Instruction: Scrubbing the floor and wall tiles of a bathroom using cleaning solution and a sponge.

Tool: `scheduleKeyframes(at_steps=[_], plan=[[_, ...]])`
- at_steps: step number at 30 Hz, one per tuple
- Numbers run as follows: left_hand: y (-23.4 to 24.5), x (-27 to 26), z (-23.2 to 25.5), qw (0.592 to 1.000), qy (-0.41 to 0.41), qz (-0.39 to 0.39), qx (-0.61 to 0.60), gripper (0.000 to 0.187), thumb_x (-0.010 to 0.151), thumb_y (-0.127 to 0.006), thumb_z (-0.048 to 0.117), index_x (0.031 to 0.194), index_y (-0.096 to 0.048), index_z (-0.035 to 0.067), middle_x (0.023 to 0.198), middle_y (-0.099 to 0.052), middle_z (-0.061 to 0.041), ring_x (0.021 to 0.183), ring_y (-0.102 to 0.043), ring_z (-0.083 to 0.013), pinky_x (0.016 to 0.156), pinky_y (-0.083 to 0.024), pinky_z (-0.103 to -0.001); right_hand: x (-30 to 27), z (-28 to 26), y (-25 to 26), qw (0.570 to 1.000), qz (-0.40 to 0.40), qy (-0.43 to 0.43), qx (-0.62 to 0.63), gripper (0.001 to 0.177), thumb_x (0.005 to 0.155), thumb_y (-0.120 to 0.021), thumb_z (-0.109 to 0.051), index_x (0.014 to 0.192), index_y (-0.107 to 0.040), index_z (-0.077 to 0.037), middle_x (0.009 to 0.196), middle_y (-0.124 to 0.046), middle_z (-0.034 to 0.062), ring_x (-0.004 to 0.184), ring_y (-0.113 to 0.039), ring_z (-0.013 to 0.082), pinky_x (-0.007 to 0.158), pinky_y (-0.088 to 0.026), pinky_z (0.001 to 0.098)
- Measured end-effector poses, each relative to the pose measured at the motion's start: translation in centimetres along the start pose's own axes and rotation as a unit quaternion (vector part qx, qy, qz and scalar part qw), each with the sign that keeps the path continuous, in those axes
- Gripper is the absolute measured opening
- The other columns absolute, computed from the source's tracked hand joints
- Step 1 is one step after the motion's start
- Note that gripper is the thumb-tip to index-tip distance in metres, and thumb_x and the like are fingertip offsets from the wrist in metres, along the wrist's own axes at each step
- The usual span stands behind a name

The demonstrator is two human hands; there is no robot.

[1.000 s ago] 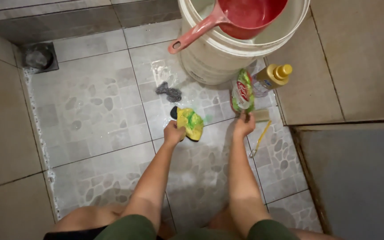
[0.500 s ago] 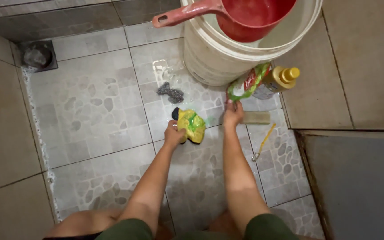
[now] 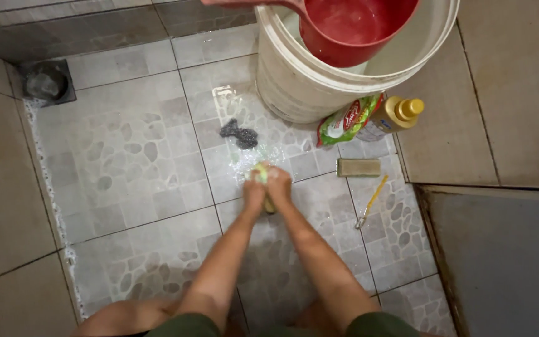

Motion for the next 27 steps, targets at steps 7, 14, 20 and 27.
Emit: scheduleKeyframes(at_steps=[7, 14, 20, 27], plan=[[-3.0, 3.2, -4.3, 0.995, 0.098, 0.026, -0.018, 0.064, 0.095, -0.063, 0.054, 0.129, -0.067, 0.000, 0.125, -0.069, -0.026, 0.126, -0.061, -0.0402, 0.110, -0.045, -0.050, -1.6, -4.3, 2.2, 0.996, -0.030, -0.078, 0.015, 0.031, 0.089, -0.063, -0.010, 0.118, -0.066, 0.000, 0.108, -0.070, 0.0280, 0.111, -0.066, 0.0449, 0.097, -0.052, 0.0530], [-7.3, 6.2, -9.6, 0.995, 0.094, -0.012, -0.014, 0.047, 0.080, -0.078, 0.054, 0.104, -0.075, 0.014, 0.102, -0.075, -0.012, 0.107, -0.071, -0.0306, 0.092, -0.057, -0.044, 5.5, 7.7, -3.0, 0.988, -0.035, 0.000, -0.151, 0.017, 0.103, -0.052, -0.020, 0.100, -0.068, -0.018, 0.090, -0.062, 0.0016, 0.093, -0.068, 0.0183, 0.086, -0.054, 0.0284], [-4.7, 4.3, -4.8, 0.998, -0.018, 0.005, 0.058, 0.035, 0.086, -0.071, 0.039, 0.114, -0.067, 0.018, 0.108, -0.068, -0.010, 0.108, -0.068, -0.0319, 0.093, -0.055, -0.044, 6.3, 9.8, -0.5, 0.990, 0.016, -0.128, 0.060, 0.024, 0.089, -0.075, -0.035, 0.106, -0.082, -0.020, 0.099, -0.080, 0.0114, 0.103, -0.075, 0.0247, 0.093, -0.059, 0.0409], [-2.0, 3.6, 0.8, 0.984, -0.121, 0.019, 0.132, 0.033, 0.092, -0.065, 0.024, 0.124, -0.059, 0.023, 0.114, -0.061, -0.008, 0.109, -0.065, -0.0331, 0.094, -0.053, -0.044, 2.3, -2.4, 2.4, 0.746, -0.081, -0.391, 0.533, 0.057, 0.092, -0.062, -0.071, 0.108, -0.076, -0.018, 0.102, -0.077, 0.0008, 0.088, -0.074, 0.0156, 0.079, -0.061, 0.0337]])
Point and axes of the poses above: each hand's wrist, its own x-axis towards the middle knuckle, its own y-axis out of the back of the hand, z = x × y, the point moved 2 cm from there along x, towards the middle knuckle
